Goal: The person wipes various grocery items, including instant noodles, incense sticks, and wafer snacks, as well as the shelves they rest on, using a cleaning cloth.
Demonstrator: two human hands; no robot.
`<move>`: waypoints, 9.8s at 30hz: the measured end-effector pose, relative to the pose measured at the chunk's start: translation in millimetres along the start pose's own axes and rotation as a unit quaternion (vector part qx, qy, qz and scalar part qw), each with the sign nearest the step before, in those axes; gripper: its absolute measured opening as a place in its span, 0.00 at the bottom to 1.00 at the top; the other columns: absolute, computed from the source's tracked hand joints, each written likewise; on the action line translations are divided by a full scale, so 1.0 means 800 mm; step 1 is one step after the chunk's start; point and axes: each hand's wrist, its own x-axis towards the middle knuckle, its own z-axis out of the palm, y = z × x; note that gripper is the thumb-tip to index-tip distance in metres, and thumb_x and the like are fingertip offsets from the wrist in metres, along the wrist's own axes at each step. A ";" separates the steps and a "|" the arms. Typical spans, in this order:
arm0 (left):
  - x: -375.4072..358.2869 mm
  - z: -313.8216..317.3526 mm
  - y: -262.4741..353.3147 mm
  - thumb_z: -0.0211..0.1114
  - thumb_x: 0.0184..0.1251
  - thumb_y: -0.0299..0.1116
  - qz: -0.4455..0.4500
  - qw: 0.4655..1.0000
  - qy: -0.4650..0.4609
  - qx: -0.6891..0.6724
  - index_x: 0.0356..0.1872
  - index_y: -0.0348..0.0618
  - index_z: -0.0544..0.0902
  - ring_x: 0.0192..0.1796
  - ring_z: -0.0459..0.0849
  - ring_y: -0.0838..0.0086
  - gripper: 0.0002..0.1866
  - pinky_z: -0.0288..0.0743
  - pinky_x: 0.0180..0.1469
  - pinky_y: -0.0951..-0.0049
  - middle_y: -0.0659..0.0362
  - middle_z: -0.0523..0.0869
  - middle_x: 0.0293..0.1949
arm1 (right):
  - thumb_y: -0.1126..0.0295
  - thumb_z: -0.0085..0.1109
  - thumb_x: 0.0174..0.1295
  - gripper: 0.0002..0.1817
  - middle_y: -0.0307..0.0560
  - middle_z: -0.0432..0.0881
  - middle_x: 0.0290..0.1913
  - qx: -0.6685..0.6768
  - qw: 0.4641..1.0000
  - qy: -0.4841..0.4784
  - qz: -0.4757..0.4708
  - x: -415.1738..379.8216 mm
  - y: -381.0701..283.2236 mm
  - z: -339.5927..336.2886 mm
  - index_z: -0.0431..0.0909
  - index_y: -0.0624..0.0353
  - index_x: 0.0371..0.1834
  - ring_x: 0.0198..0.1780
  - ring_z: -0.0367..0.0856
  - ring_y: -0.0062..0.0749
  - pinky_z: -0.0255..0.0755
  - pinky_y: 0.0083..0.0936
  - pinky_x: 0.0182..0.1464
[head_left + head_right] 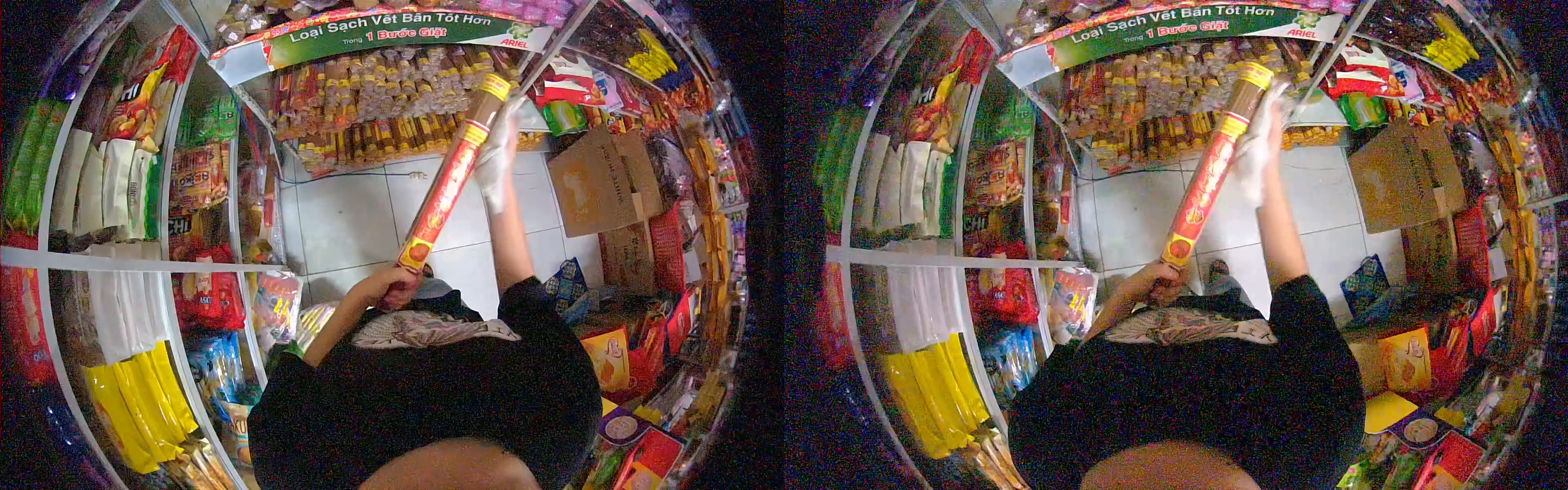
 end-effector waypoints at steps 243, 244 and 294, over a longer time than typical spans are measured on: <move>-0.047 -0.142 0.281 0.67 0.28 0.29 0.567 0.668 0.142 0.460 0.40 0.29 0.71 0.31 0.72 0.67 0.29 0.65 0.35 0.72 0.53 0.75 0.29 | 0.59 0.52 0.36 0.23 0.53 0.67 0.43 -0.640 0.533 -0.125 -0.540 0.027 0.065 0.141 0.66 0.59 0.37 0.32 0.67 0.42 0.59 0.34 0.31; -0.049 -0.142 0.282 0.67 0.28 0.29 0.566 0.669 0.143 0.461 0.40 0.29 0.71 0.31 0.72 0.67 0.29 0.65 0.35 0.72 0.53 0.75 0.29 | 0.59 0.53 0.35 0.23 0.52 0.67 0.44 -0.621 0.563 -0.083 -0.538 0.028 0.055 0.150 0.66 0.58 0.37 0.33 0.66 0.41 0.58 0.33 0.32; -0.042 -0.158 0.263 0.33 0.57 0.50 0.177 0.974 -0.140 -0.025 0.42 0.35 0.66 0.32 0.76 0.66 0.27 0.72 0.31 0.71 0.52 0.75 0.32 | 0.63 0.52 0.47 0.20 0.44 0.65 0.38 -0.137 0.952 0.067 -0.264 0.019 0.169 0.194 0.63 0.64 0.40 0.44 0.61 0.31 0.56 0.25 0.47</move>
